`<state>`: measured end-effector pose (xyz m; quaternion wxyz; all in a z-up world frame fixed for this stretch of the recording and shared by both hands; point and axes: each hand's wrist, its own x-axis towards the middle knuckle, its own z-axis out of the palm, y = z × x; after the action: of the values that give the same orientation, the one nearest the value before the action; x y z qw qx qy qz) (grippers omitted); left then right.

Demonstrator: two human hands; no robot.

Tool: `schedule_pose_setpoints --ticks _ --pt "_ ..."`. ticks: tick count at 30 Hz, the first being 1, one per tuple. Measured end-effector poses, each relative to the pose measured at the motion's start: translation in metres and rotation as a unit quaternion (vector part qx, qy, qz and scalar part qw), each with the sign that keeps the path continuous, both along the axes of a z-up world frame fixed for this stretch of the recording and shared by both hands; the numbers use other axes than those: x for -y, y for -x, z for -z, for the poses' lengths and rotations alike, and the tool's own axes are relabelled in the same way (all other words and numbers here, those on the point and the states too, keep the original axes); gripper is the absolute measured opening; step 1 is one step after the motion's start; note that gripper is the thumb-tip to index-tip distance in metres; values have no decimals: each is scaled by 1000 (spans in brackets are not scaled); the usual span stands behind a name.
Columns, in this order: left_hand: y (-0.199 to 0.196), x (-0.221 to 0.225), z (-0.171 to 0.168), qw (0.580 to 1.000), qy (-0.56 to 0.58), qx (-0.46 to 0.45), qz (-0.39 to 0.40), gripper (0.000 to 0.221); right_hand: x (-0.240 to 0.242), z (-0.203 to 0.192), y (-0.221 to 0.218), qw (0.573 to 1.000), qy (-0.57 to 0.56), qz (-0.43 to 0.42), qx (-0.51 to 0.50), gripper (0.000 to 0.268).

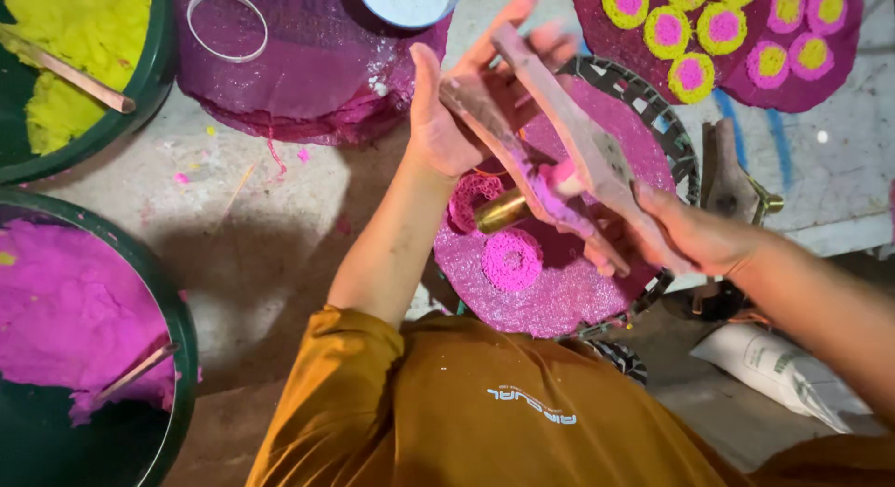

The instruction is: The person uses a wooden press tool to stamp patterns into pink and yellow dough, arranging the shaped circular pieces onto a larger purple circular base by hand and using a wooden stick to move the material.

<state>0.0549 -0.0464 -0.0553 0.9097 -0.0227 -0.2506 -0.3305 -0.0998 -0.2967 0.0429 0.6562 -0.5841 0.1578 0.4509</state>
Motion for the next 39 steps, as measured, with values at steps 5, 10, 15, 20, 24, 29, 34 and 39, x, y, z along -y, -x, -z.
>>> schedule_pose_setpoints --ticks 5,10,15,20,24,29,34,39 --pt "-23 12 1 989 70 -90 -92 38 -2 -21 -58 964 235 -116 44 74" --pt "-52 -3 22 983 69 -98 -138 31 -25 -12 -82 926 310 -159 142 83" --pt "-52 -11 42 982 74 -104 -137 26 -38 -6 -86 921 318 -184 128 89" --pt "-44 19 50 977 69 -149 -138 19 -31 -17 -84 896 393 -176 112 85" --pt "-58 34 50 977 54 -143 -146 18 -27 -20 -84 859 439 -185 186 90" --pt "-83 22 42 982 38 -71 -172 20 -39 -6 -87 870 399 -146 249 78" --pt "-80 -5 44 980 2 -84 -183 25 -55 9 -83 895 346 -134 248 78" --pt "-61 11 48 978 29 -163 -128 18 -47 -5 -79 915 354 -109 162 73"
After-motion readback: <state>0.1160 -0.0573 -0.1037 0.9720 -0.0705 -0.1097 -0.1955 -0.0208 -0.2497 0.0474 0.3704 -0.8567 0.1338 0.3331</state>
